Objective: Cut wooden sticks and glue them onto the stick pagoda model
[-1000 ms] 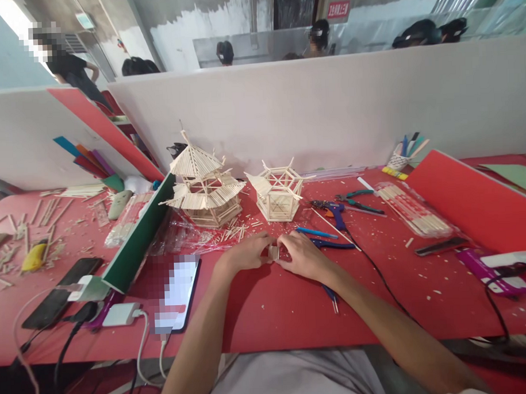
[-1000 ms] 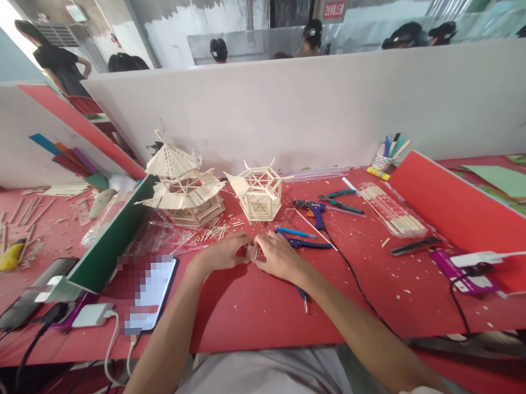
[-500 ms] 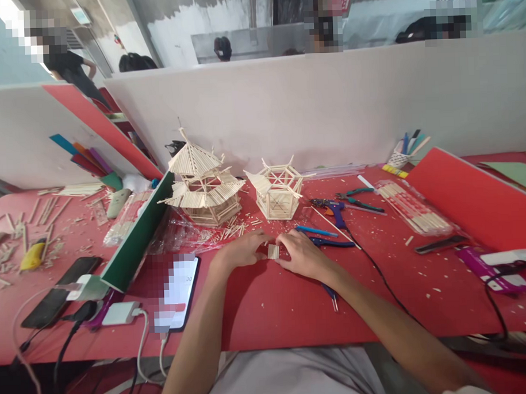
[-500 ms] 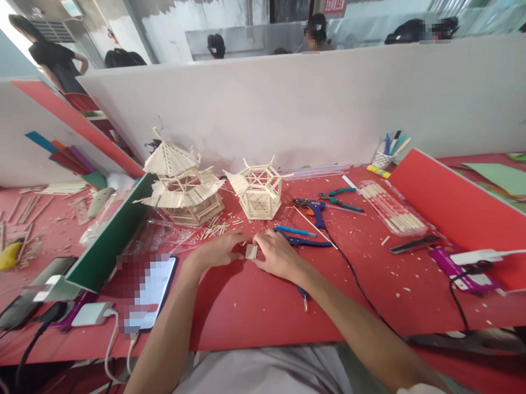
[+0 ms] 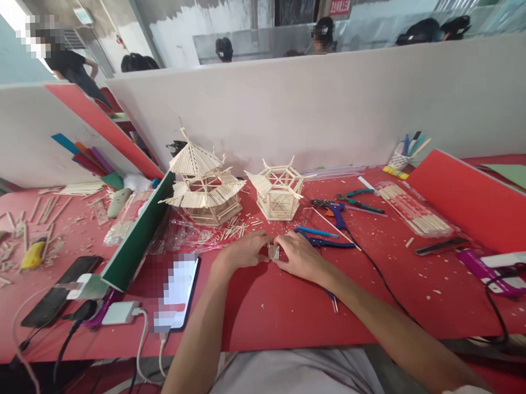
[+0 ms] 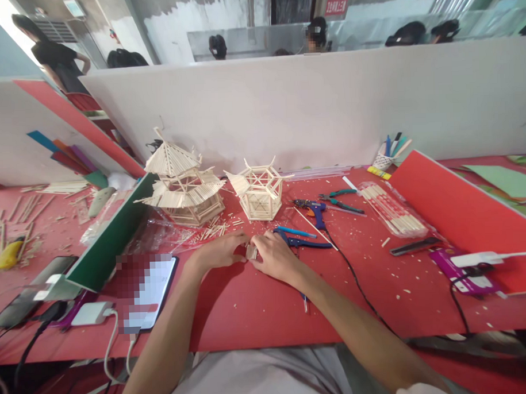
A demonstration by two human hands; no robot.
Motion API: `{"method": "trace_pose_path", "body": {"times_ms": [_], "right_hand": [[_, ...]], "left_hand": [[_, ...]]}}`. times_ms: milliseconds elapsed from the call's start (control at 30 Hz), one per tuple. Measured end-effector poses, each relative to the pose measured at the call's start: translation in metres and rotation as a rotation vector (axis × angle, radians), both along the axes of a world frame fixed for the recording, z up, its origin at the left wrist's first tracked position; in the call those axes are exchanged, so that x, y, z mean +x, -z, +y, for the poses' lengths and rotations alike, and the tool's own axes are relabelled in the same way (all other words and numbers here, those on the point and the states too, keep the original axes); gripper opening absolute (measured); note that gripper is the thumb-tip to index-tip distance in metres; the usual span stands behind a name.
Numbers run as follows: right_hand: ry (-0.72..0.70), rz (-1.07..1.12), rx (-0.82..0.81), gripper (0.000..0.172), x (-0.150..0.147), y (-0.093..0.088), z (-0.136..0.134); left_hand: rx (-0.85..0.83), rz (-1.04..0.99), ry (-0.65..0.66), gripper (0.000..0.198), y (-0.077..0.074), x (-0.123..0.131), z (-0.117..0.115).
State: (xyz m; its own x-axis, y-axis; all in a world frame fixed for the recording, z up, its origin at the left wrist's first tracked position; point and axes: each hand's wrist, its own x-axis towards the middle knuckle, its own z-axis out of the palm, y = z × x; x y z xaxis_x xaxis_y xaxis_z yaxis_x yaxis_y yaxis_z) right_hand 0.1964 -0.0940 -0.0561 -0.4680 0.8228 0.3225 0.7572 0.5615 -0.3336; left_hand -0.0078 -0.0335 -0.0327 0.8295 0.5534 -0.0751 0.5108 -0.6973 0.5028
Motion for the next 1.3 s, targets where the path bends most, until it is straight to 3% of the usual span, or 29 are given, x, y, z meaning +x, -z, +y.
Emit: {"method": "trace_pose_path", "body": {"times_ms": [667, 1100, 1300], "right_hand": [[0.009, -0.018, 0.030, 0.024, -0.0029, 0.0016, -0.0013], [0.015, 0.006, 0.013, 0.024, 0.0025, -0.0052, -0.0060], [0.011, 0.007, 0.007, 0.026, 0.0029, -0.0032, -0.0054]], "left_hand": [[0.046, 0.049, -0.005, 0.025, -0.0006, 0.0018, -0.0011], [0.022, 0.023, -0.013, 0.041, -0.0017, 0.0003, -0.0021], [0.005, 0.039, -0.026, 0.035, -0.0083, 0.0040, -0.0056]]}}
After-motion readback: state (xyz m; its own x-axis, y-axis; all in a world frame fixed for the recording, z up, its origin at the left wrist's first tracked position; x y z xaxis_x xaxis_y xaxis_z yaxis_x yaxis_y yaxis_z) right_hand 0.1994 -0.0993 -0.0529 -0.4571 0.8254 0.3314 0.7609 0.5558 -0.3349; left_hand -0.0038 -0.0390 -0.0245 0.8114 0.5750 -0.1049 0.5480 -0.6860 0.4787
